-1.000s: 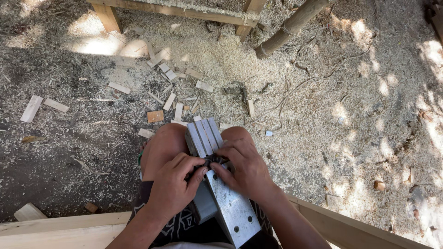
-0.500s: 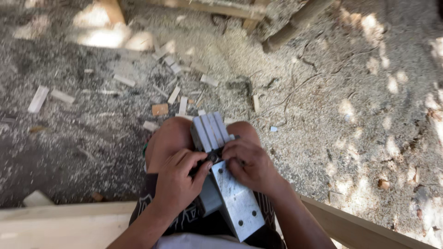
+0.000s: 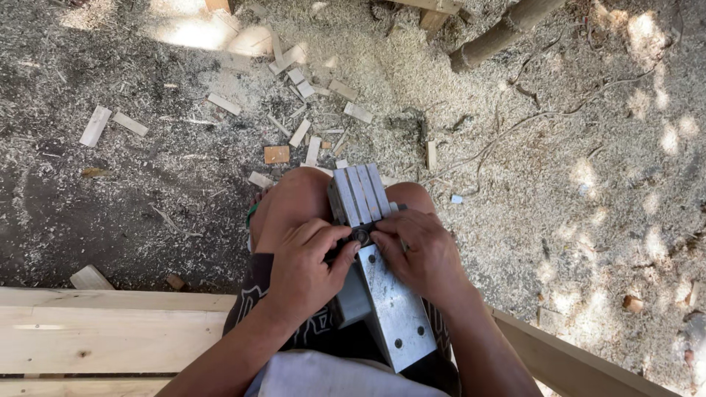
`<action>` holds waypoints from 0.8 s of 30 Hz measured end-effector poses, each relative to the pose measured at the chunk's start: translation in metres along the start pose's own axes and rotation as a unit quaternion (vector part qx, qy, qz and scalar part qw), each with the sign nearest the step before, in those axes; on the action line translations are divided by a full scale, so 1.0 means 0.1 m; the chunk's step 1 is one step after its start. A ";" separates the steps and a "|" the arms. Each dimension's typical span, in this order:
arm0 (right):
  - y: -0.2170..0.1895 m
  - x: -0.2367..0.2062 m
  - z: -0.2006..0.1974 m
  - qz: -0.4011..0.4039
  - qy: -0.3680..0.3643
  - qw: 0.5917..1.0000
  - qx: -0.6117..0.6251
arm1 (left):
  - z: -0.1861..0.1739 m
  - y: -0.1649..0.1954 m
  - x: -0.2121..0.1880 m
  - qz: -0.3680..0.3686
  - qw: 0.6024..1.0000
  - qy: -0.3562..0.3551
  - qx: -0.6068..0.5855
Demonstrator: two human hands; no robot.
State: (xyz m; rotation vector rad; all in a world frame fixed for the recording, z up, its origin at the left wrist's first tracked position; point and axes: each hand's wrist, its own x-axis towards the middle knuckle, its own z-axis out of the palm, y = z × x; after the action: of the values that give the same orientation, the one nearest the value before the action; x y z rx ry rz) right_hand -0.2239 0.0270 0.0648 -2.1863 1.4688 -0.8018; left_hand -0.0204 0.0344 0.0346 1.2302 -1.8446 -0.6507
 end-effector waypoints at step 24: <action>0.10 -0.04 -0.02 -0.122 -0.017 0.989 0.083 | 0.03 0.03 0.01 -0.007 0.999 -0.021 -0.026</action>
State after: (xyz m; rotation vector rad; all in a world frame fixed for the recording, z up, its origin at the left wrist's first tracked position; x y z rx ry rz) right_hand -0.2332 0.0271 0.0592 -2.2647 1.0885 -0.9255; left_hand -0.0247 0.0344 0.0353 1.2041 -1.8429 -0.7325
